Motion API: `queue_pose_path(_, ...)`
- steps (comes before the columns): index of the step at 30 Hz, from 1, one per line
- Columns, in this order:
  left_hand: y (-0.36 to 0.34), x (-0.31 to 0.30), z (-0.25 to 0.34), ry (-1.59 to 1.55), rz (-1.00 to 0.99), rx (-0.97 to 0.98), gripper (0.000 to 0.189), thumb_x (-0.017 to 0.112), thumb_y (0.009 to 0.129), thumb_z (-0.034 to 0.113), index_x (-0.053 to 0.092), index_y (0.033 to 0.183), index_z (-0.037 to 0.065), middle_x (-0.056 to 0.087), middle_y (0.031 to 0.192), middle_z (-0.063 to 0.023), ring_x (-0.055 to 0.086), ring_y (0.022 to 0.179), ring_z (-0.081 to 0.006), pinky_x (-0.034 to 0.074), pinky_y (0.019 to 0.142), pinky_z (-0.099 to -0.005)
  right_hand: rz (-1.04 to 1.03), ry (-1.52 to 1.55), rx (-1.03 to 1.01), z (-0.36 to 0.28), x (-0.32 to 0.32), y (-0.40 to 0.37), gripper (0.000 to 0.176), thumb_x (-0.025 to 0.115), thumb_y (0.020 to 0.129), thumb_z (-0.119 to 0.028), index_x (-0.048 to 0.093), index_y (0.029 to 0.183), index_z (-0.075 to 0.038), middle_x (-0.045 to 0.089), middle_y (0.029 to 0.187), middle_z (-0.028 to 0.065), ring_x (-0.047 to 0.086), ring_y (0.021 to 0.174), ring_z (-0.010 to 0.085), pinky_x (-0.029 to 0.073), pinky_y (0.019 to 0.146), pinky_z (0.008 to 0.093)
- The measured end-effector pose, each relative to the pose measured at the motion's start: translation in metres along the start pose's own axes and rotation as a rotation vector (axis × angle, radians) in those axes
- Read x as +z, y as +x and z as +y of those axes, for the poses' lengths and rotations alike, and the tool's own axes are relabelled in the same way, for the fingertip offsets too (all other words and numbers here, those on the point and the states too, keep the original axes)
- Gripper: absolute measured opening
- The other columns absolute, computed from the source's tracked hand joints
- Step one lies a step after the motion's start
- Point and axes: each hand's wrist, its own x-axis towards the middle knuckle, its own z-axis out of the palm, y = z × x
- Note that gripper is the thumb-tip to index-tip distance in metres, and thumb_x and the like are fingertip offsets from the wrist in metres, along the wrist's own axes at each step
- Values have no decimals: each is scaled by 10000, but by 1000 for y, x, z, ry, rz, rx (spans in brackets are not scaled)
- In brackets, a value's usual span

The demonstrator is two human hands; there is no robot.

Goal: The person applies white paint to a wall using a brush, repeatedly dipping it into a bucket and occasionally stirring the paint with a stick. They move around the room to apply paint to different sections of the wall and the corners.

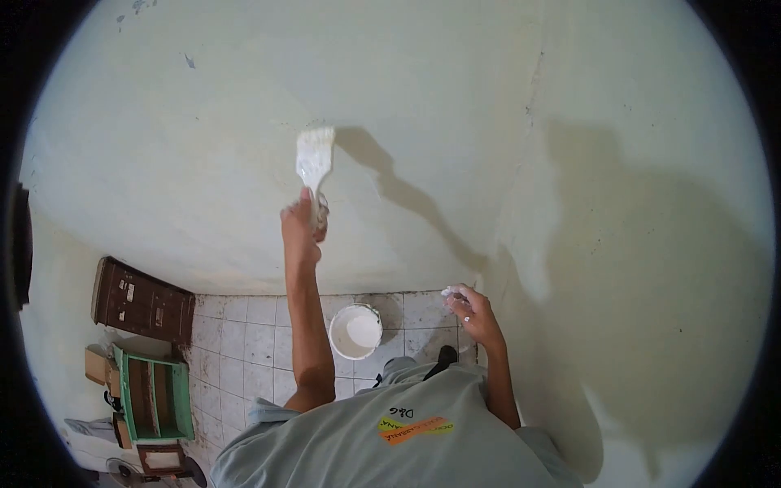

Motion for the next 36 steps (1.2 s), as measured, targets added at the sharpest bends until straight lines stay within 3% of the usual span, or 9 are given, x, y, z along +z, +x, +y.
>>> queue_pose_path(6, 47, 21, 5, -31, 4, 75, 356, 455, 921, 288, 522, 685, 30, 478, 518, -23, 366, 359, -71, 214, 315, -212, 32, -43, 31, -10, -1, 7, 189, 499, 889, -107, 543, 1020, 21, 600, 872, 79, 564, 822, 130, 457, 723, 262)
queue_pose_path(9, 61, 11, -88, 48, 105, -4, 360, 453, 922, 291, 530, 681, 34, 490, 514, -38, 398, 357, -95, 249, 308, -225, 95, -42, 57, -4, -9, 7, 187, 505, 882, -104, 553, 1013, 21, 604, 851, 72, 561, 794, 122, 457, 709, 259)
queue_pose_path(11, 54, -11, -169, 108, 123, -154, 347, 449, 919, 265, 540, 673, 38, 489, 495, -51, 429, 358, -120, 277, 302, -243, 149, -20, 66, -3, -11, 3, 186, 514, 873, -100, 565, 1009, 16, 610, 835, 58, 560, 775, 108, 458, 689, 253)
queue_pose_path(12, 60, -29, -234, 301, 99, -105, 353, 461, 908, 274, 540, 659, 35, 485, 484, -55, 436, 356, -135, 286, 298, -263, 150, -26, 70, -4, -13, 2, 189, 515, 873, -104, 565, 1009, 17, 610, 837, 58, 560, 773, 108, 457, 688, 251)
queue_pose_path(14, 39, -36, -279, 236, 203, -360, 367, 498, 864, 239, 488, 563, 30, 459, 459, -56, 430, 340, -142, 294, 292, -290, 145, -39, 94, -4, -14, 0, 195, 519, 873, -113, 565, 1008, 19, 610, 840, 59, 560, 768, 109, 456, 686, 248)
queue_pose_path(17, 37, -57, -348, 160, 232, -505, 319, 489, 802, 184, 482, 535, 9, 467, 459, -72, 441, 343, -160, 304, 294, -304, 122, 1, 44, -1, -13, 7, 196, 517, 875, -115, 565, 1004, 24, 611, 835, 60, 562, 764, 110, 458, 681, 248)
queue_pose_path(21, 52, -35, -302, 203, 162, -452, 306, 480, 807, 181, 506, 564, -5, 468, 460, -68, 425, 338, -152, 284, 293, -290, 99, -18, 79, -3, -17, 7, 194, 511, 878, -103, 559, 1013, 27, 609, 861, 72, 572, 778, 115, 470, 697, 259)
queue_pose_path(25, 63, -15, -204, 94, 115, -441, 341, 467, 875, 220, 526, 627, -5, 484, 485, -63, 398, 336, -127, 244, 295, -251, 112, 11, 53, -1, -18, 11, 193, 508, 878, -88, 552, 1023, 30, 608, 890, 86, 577, 784, 120, 476, 710, 267)
queue_pose_path(36, 40, 32, 73, 9, -84, 51, 319, 458, 915, 254, 545, 778, -21, 486, 557, -41, 314, 369, -62, 191, 327, -199, 37, -4, -18, -6, -4, 11, 189, 487, 882, -87, 552, 1017, 28, 605, 871, 84, 569, 788, 136, 466, 708, 266)
